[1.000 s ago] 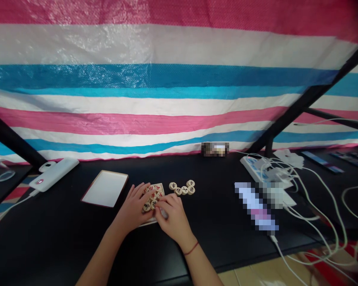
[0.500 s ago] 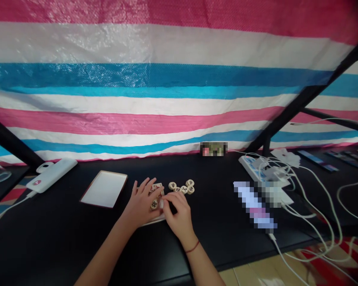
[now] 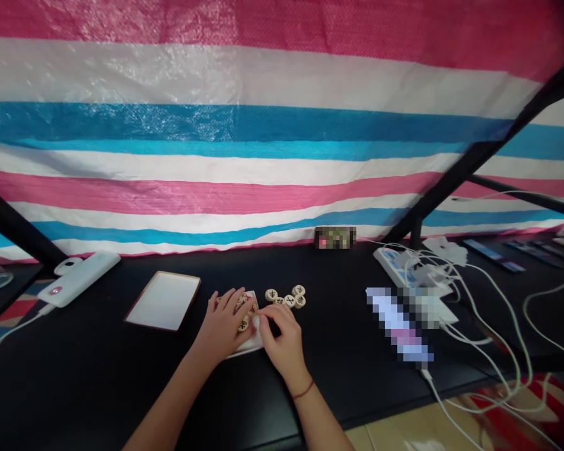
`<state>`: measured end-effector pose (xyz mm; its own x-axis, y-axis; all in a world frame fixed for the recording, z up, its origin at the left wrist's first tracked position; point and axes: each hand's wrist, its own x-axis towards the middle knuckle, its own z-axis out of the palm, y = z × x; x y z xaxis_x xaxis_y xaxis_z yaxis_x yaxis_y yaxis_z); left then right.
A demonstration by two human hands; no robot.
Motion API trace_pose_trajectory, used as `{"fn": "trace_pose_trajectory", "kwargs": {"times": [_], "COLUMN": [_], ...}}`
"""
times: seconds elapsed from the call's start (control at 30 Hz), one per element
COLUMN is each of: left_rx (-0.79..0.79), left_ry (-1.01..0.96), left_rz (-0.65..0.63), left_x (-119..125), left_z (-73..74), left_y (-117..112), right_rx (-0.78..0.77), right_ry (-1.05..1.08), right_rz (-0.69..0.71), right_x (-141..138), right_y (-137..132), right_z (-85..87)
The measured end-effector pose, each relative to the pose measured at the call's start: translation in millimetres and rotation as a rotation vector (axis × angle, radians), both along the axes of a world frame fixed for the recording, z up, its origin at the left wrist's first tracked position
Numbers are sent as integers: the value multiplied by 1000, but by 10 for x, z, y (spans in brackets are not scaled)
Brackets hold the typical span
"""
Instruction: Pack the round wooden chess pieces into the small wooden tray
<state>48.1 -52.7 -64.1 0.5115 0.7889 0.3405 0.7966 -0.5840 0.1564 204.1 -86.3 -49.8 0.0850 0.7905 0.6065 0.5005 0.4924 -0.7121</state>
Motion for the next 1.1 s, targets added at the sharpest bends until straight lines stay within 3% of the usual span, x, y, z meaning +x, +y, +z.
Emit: {"fn": "trace_pose_trajectory", "kwargs": {"times": [0.13, 0.23, 0.33, 0.4, 0.57, 0.77, 0.93, 1.03, 1.1], "left_rx": [-34, -39, -35, -45, -97, -19, 128, 186, 190], "left_ry": [11, 18, 15, 9, -28, -99, -207, -300, -342], "left_rz": [-10, -12, -7, -3, -22, -33, -22, -42, -76], "left_x": [-21, -25, -16, -10, -20, -52, -51, -27, -11], "left_z": [-24, -33, -25, -9, 62, 107, 130, 138, 132], "left_y": [21, 34, 38, 36, 20, 9, 29, 20, 2], "right_rx": [43, 10, -237, -458, -772, -820, -684, -502, -471], "right_ry": [6, 68, 16, -156, -597, -647, -542, -212, -13], "right_rz": [-44, -264, -458, -471, -382, -324, -223, 76, 249], "right_x": [147, 472, 823, 951, 841, 756, 693, 494, 342], "right_y": [-9, 70, 257, 412, 723, 877, 721, 487, 355], "right_z": [-6, -49, -53, 5, 204, 224, 374, 391, 331]}}
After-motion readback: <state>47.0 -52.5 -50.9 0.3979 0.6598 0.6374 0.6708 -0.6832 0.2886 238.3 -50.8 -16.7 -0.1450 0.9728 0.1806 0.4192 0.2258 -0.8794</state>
